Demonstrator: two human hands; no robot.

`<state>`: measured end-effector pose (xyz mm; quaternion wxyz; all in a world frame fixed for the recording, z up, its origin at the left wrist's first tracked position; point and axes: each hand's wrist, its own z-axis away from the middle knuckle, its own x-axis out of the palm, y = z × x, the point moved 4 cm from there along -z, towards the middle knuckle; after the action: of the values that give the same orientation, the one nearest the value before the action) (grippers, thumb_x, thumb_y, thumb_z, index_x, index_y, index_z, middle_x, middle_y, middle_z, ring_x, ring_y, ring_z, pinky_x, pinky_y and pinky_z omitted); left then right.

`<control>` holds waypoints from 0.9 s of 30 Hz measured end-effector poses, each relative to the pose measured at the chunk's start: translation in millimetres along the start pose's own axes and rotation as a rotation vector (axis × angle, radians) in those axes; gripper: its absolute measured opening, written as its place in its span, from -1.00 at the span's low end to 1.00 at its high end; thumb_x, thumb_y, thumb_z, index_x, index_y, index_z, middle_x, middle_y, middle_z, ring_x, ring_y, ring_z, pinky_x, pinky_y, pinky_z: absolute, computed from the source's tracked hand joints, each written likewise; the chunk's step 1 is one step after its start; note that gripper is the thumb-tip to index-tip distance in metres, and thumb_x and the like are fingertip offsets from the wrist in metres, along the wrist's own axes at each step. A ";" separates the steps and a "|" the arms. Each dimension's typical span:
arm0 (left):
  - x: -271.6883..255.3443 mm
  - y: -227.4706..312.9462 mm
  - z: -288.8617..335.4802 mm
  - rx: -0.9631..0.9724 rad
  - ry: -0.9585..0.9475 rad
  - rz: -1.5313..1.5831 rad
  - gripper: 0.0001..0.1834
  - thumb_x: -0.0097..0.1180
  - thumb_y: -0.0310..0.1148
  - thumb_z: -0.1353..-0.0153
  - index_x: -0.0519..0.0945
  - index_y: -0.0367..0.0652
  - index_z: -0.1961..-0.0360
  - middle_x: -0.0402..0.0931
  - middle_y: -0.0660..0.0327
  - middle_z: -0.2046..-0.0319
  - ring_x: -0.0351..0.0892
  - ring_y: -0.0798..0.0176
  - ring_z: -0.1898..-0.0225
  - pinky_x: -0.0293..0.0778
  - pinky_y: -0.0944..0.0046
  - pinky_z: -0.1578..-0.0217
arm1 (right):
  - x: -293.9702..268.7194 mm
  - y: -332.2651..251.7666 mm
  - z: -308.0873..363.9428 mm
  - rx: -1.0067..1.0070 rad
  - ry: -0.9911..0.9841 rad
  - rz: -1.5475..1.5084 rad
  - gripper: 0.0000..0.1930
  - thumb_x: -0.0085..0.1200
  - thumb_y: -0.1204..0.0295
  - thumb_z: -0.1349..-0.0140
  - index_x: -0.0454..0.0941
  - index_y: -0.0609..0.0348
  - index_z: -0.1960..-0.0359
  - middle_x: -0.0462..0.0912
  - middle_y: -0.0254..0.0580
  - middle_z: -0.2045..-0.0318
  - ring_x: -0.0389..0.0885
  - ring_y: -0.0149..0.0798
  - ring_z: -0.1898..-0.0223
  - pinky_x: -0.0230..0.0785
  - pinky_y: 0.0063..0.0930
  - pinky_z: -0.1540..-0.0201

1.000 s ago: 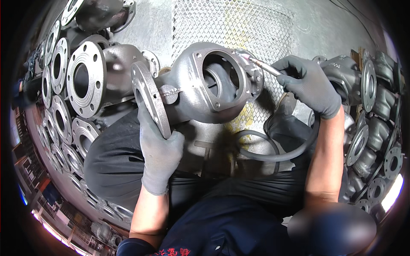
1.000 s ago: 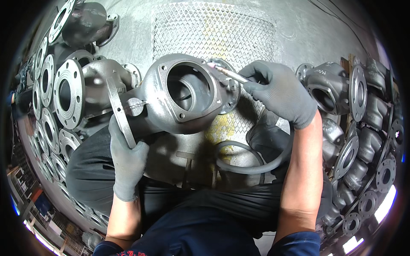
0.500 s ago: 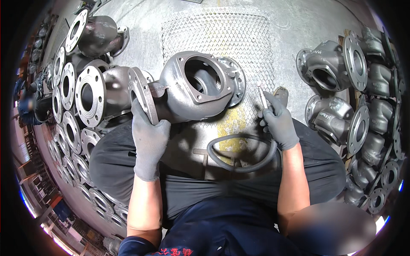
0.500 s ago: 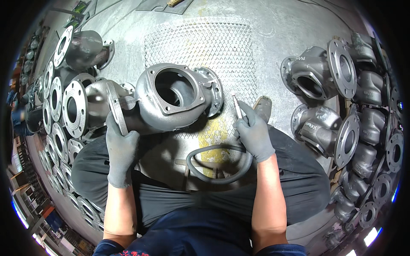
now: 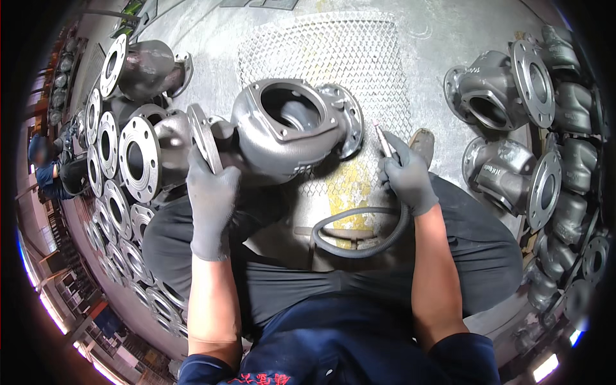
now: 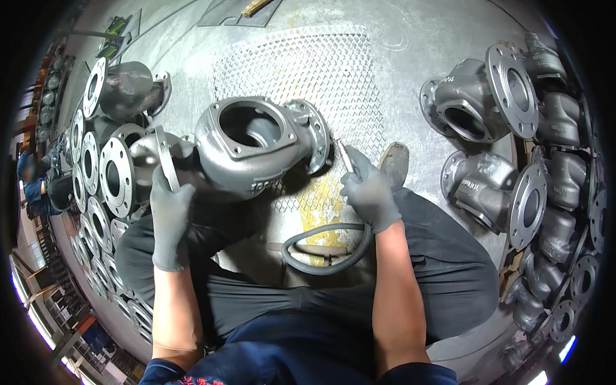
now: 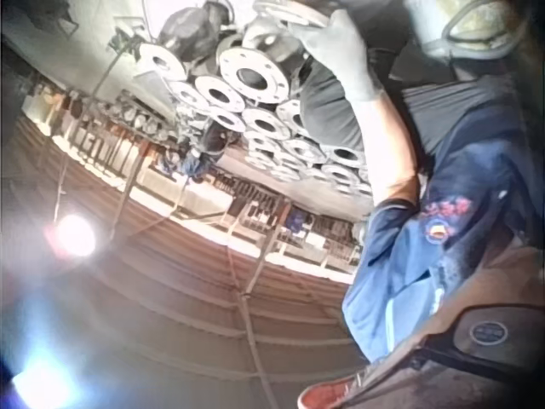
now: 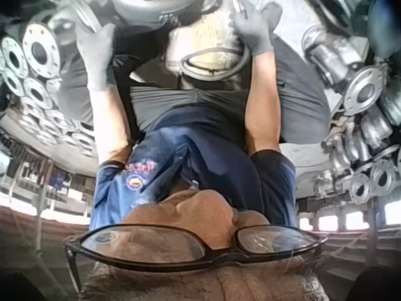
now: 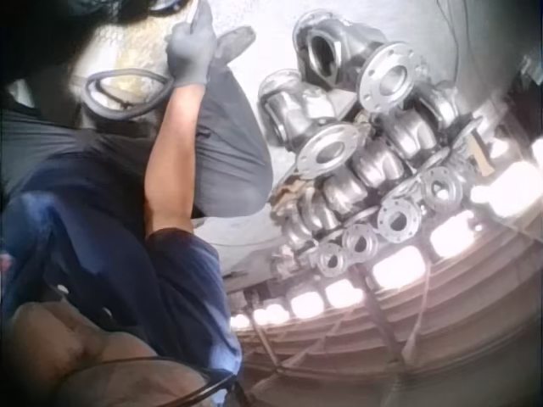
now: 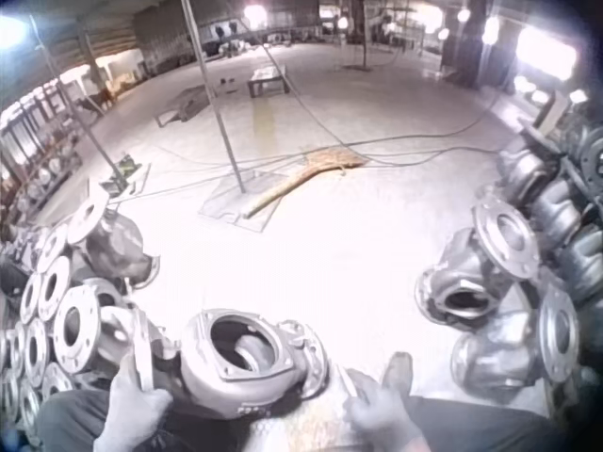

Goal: Grinding and smoothing the surfaces of metal valve body castings using a rotary tool.

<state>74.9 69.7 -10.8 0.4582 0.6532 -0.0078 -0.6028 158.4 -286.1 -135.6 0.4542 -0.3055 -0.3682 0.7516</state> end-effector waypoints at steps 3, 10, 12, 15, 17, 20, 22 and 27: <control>-0.7 17.1 -14.3 -0.010 0.008 -0.052 -0.44 0.24 -0.42 -0.12 0.54 -0.44 -0.16 0.63 0.10 0.37 0.61 0.26 0.32 0.57 0.22 0.17 | 1.0 8.6 -3.5 0.027 0.037 0.017 -0.37 -0.13 0.62 -0.42 0.33 0.20 -0.55 0.65 -0.25 0.36 0.63 -0.47 0.44 0.51 -0.57 0.41; 10.8 45.4 -44.9 -0.028 -0.125 0.195 -0.15 0.46 -0.22 -0.04 0.41 -0.56 -0.26 0.66 -0.28 0.02 0.75 -0.20 0.03 0.62 0.06 -0.05 | 8.9 5.4 -20.4 0.066 0.097 0.089 -0.40 0.07 0.36 -0.33 0.49 0.08 -0.45 0.80 0.07 0.11 0.84 -0.13 0.21 0.64 -0.26 0.06; 14.0 34.3 -44.3 0.103 -0.055 0.070 -0.11 0.44 -0.24 -0.04 0.36 -0.55 -0.31 0.66 -0.31 0.01 0.74 -0.25 0.02 0.62 0.02 -0.05 | 12.7 4.7 -32.6 0.046 0.094 0.195 -0.40 0.05 0.36 -0.33 0.49 0.09 -0.45 0.78 0.13 0.04 0.82 -0.02 0.11 0.61 -0.22 -0.04; 15.8 31.4 -47.4 0.279 0.028 -0.027 -0.12 0.36 -0.31 -0.03 0.31 -0.52 -0.35 0.67 -0.32 0.06 0.73 -0.37 0.01 0.61 -0.08 -0.02 | 21.8 -4.6 -39.5 0.043 0.061 0.322 -0.41 -0.01 0.39 -0.34 0.48 0.09 -0.44 0.70 0.26 -0.14 0.68 0.26 -0.17 0.48 -0.11 -0.29; 16.5 37.7 -49.5 0.176 0.019 0.065 -0.22 0.31 -0.35 -0.03 0.36 -0.47 -0.27 0.68 -0.28 0.13 0.74 -0.33 0.09 0.61 -0.11 0.04 | 27.4 -4.2 -53.3 -0.076 0.043 0.405 -0.42 -0.04 0.42 -0.35 0.47 0.07 -0.44 0.66 0.29 -0.18 0.65 0.27 -0.20 0.46 -0.07 -0.31; 15.5 45.1 -47.3 0.156 0.053 0.033 -0.33 0.27 -0.39 -0.02 0.40 -0.42 -0.18 0.69 -0.21 0.23 0.75 -0.26 0.21 0.61 -0.10 0.11 | 29.5 -8.3 -76.2 -0.087 0.053 0.467 -0.44 -0.03 0.43 -0.37 0.47 0.03 -0.44 0.69 0.31 -0.12 0.65 0.34 -0.16 0.48 0.03 -0.28; 16.2 45.2 -46.3 0.120 0.042 0.070 -0.38 0.27 -0.41 -0.02 0.41 -0.41 -0.13 0.69 -0.17 0.27 0.76 -0.21 0.25 0.61 -0.07 0.13 | 26.2 -16.5 -92.5 -0.218 0.118 0.577 -0.49 0.00 0.43 -0.40 0.51 -0.01 -0.40 0.72 0.30 -0.02 0.68 0.34 -0.07 0.51 0.08 -0.22; 13.2 34.0 -44.8 0.084 0.057 0.142 -0.51 0.21 -0.51 -0.05 0.50 -0.34 -0.07 0.65 0.09 0.28 0.64 0.25 0.29 0.58 0.18 0.18 | 27.5 -39.2 -119.2 -0.169 0.001 0.755 -0.52 -0.01 0.45 -0.38 0.56 0.01 -0.33 0.73 0.32 0.01 0.69 0.33 -0.06 0.52 0.08 -0.20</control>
<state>132.5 69.0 -7.0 0.4721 0.6866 -0.0661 -0.5490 259.9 -215.8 -171.2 0.1189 -0.4564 -0.2903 0.8327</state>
